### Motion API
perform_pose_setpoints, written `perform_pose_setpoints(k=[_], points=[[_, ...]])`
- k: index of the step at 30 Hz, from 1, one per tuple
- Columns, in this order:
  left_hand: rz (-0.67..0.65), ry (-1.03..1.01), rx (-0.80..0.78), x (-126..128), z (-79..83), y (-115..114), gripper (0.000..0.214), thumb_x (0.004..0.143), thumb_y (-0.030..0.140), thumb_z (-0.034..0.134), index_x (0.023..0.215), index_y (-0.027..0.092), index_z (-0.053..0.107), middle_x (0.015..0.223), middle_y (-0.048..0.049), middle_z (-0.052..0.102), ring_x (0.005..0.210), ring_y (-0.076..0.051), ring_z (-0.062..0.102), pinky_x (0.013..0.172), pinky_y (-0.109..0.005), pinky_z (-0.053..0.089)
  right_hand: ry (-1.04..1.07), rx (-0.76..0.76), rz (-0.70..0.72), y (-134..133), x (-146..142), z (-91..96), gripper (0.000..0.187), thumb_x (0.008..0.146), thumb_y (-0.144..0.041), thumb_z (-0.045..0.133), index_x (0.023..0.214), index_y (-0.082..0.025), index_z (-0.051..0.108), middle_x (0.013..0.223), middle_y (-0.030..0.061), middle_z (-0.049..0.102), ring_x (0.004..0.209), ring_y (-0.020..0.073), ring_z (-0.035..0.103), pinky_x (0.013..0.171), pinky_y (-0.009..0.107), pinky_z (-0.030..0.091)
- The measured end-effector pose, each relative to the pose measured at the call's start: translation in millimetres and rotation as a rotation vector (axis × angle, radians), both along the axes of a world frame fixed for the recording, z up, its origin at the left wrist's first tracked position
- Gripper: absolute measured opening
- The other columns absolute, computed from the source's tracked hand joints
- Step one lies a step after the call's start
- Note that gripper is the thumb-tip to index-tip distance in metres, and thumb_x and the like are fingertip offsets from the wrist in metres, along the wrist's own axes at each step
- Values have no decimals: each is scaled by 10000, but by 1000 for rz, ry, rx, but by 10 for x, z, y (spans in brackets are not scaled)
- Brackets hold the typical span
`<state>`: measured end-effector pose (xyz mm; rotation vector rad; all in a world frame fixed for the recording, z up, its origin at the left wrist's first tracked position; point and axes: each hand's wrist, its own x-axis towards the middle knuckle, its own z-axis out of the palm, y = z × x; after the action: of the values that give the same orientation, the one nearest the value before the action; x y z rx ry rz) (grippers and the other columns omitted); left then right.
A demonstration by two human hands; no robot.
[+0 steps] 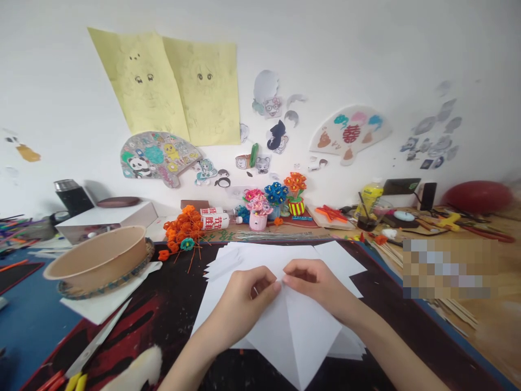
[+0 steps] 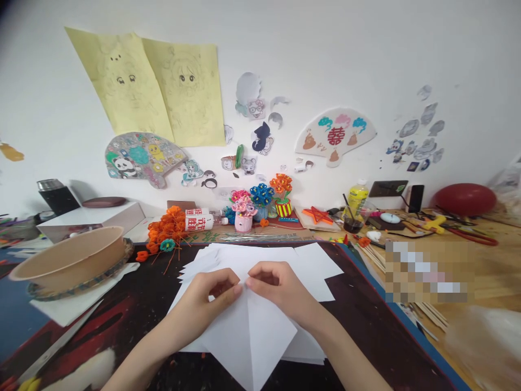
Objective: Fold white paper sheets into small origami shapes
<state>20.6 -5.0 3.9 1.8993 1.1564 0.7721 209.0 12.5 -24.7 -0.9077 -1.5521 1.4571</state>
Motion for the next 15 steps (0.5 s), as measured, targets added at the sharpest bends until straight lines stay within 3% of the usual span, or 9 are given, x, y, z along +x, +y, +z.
perform_pose_setpoints(k=[15], points=[[-36,20,10,20,-2,-26,274,874,342,513,676,162,571,603,35,501,586,-108,396,542,-230,304,-35,86,24,-17,-19,53,252,825,-395,666,774,-153,618,744,3,595,687,126,500,622,241,377]])
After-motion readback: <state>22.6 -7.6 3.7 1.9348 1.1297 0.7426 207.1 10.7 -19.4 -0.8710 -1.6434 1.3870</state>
